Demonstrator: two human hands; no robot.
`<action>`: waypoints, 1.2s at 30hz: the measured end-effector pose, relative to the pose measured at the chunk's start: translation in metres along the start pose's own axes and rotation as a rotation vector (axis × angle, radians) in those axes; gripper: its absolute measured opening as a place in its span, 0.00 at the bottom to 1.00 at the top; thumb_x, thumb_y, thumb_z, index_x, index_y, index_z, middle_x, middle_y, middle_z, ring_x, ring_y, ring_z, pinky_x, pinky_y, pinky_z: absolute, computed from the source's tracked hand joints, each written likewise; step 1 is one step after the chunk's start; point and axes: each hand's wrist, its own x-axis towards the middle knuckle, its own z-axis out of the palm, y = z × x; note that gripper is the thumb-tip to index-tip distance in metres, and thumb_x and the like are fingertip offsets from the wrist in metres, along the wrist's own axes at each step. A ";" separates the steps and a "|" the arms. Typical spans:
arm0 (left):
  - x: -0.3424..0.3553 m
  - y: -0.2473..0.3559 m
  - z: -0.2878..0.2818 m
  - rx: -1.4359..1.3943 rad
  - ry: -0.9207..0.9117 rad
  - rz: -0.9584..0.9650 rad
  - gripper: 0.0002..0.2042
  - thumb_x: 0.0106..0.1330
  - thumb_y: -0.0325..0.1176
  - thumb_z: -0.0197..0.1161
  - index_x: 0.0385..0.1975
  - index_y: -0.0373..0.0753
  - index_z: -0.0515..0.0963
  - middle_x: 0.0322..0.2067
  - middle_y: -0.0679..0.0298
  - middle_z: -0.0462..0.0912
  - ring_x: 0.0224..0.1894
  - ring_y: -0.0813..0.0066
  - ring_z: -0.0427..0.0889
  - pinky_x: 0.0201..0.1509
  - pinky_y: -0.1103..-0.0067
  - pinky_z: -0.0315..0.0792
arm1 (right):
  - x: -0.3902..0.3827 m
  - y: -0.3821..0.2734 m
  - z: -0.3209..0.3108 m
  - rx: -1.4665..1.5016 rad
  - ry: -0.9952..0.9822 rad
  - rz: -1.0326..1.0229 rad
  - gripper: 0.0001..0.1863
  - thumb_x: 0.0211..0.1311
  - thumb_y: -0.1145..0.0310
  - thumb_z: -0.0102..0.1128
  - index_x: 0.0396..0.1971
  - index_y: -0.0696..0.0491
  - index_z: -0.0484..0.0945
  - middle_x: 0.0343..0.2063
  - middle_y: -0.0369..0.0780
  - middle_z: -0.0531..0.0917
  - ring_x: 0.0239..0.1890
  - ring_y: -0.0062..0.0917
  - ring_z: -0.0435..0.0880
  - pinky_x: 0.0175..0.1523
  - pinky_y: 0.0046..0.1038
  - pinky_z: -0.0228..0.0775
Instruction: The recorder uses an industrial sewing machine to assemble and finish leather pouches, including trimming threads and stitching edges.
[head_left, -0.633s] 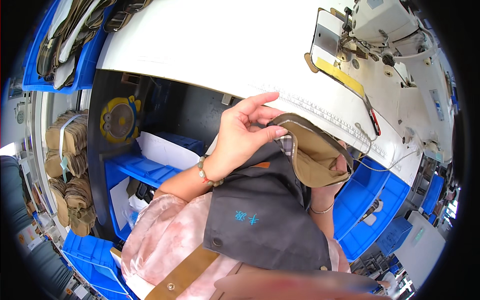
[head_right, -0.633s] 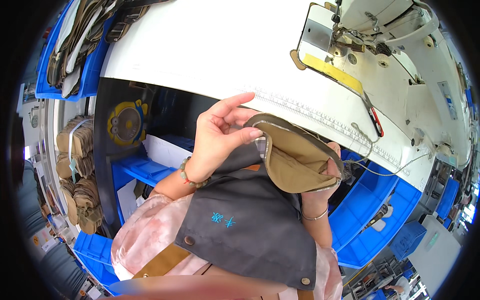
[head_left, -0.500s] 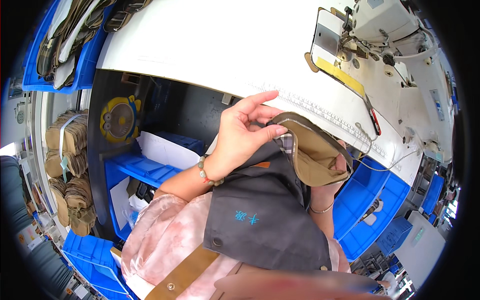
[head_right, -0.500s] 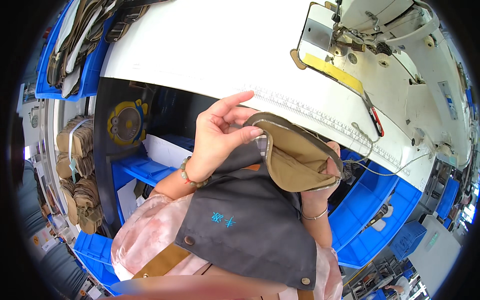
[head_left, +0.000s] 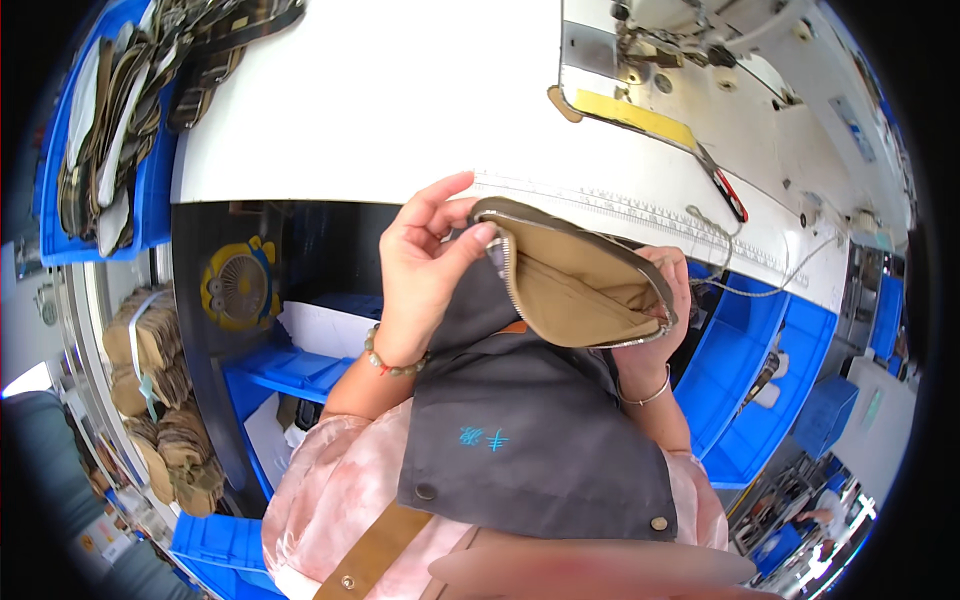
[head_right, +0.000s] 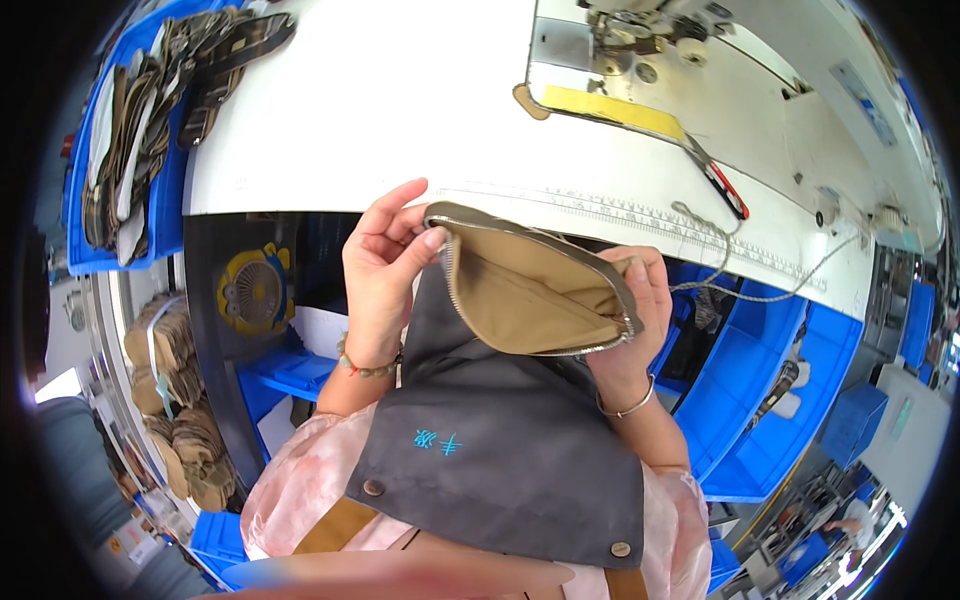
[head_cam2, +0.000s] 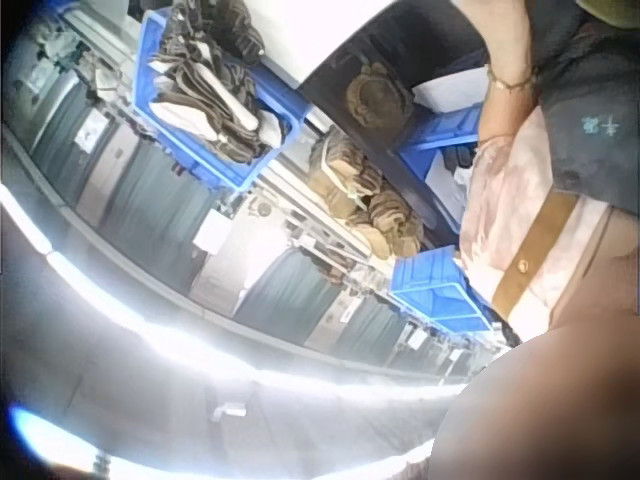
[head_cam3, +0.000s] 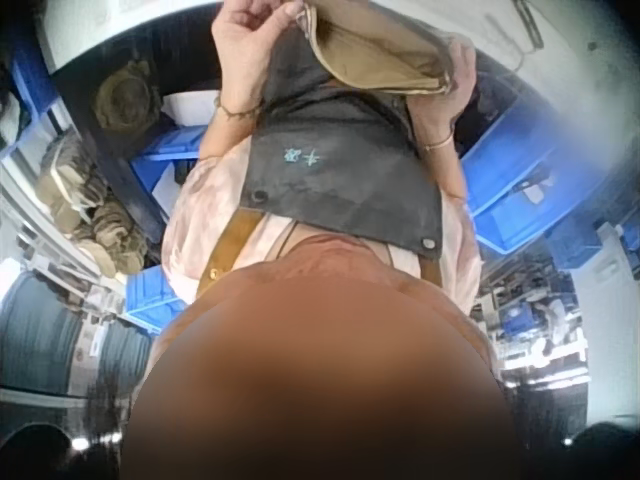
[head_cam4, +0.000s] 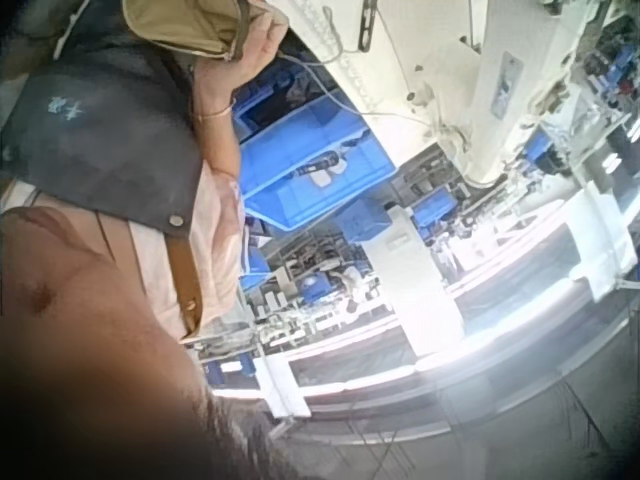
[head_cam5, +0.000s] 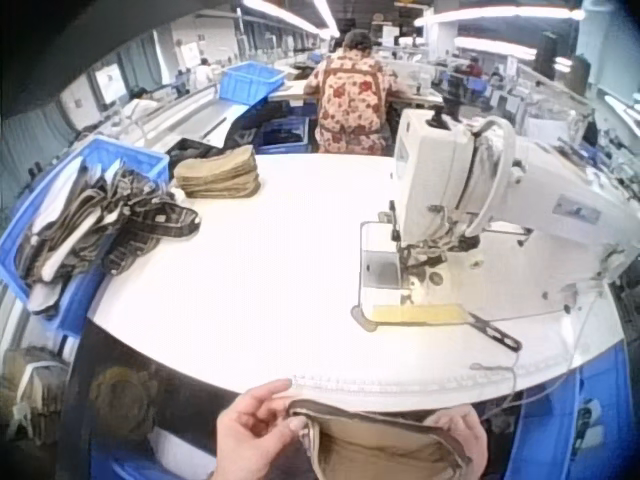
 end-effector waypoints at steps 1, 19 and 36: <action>0.000 -0.002 -0.004 0.005 -0.015 -0.004 0.23 0.64 0.15 0.63 0.60 0.29 0.71 0.44 0.57 0.85 0.44 0.79 0.83 0.44 0.84 0.79 | 0.000 0.000 0.002 0.017 -0.025 0.011 0.13 0.76 0.65 0.45 0.39 0.60 0.73 0.35 0.42 0.82 0.36 0.20 0.79 0.45 0.22 0.72; -0.001 -0.013 -0.011 -0.003 0.008 -0.091 0.08 0.70 0.29 0.62 0.44 0.32 0.79 0.33 0.67 0.82 0.28 0.88 0.77 0.23 0.89 0.72 | 0.006 -0.004 0.004 0.109 0.030 0.105 0.09 0.74 0.69 0.46 0.38 0.58 0.74 0.32 0.38 0.82 0.33 0.16 0.79 0.41 0.19 0.72; 0.049 0.060 0.001 0.607 0.123 0.305 0.07 0.69 0.29 0.64 0.43 0.35 0.81 0.29 0.71 0.81 0.27 0.90 0.74 0.23 0.90 0.68 | 0.049 -0.031 0.011 -0.596 -0.288 -0.089 0.03 0.68 0.78 0.58 0.40 0.60 0.76 0.29 0.33 0.82 0.30 0.10 0.76 0.35 0.14 0.67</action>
